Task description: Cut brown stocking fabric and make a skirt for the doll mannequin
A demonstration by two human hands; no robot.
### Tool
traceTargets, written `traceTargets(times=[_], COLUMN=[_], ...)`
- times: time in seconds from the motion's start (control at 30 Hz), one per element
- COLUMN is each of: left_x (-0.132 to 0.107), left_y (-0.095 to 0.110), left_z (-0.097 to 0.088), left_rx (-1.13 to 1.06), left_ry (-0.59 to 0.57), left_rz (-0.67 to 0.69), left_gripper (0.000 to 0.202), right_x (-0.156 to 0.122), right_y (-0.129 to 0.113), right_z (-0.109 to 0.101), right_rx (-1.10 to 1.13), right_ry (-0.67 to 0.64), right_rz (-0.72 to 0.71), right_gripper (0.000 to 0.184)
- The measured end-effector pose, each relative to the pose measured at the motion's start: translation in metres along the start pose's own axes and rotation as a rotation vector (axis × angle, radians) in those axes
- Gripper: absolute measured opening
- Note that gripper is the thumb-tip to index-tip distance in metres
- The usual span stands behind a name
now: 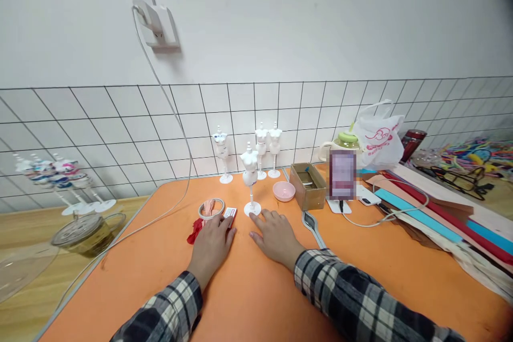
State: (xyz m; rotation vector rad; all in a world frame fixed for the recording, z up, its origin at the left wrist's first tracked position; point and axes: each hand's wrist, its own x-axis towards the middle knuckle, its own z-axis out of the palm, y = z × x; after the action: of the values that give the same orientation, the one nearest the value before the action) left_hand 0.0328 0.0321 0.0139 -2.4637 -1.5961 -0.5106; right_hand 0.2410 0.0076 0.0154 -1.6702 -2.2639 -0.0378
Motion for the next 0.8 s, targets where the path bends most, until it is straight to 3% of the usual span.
traceTargets(times=[0.2,0.5,0.67,0.8], left_x=[-0.012,-0.012,-0.015,-0.018], left_y=[-0.015,-0.018,-0.016,-0.012], left_z=[0.003,0.010,0.005,-0.006], left_rx=[-0.069,-0.172,-0.136,-0.036], left_ry=[-0.065,-0.097,-0.053,-0.085], left_rz=[0.042,0.095,0.084,0.053], left_gripper=[0.047,0.049,0.047,0.037], right_x=[0.026,0.054,0.035,-0.009], right_y=[-0.005,0.011,0.008,0.007], right_z=[0.019,0.026,0.015,-0.003], right_rx=[-0.022,0.001,0.082,0.207], right_ry=[0.011,-0.008,-0.028,-0.077], right_rz=[0.056,0.135,0.100,-0.020], right_gripper=[0.058,0.061,0.056,0.048])
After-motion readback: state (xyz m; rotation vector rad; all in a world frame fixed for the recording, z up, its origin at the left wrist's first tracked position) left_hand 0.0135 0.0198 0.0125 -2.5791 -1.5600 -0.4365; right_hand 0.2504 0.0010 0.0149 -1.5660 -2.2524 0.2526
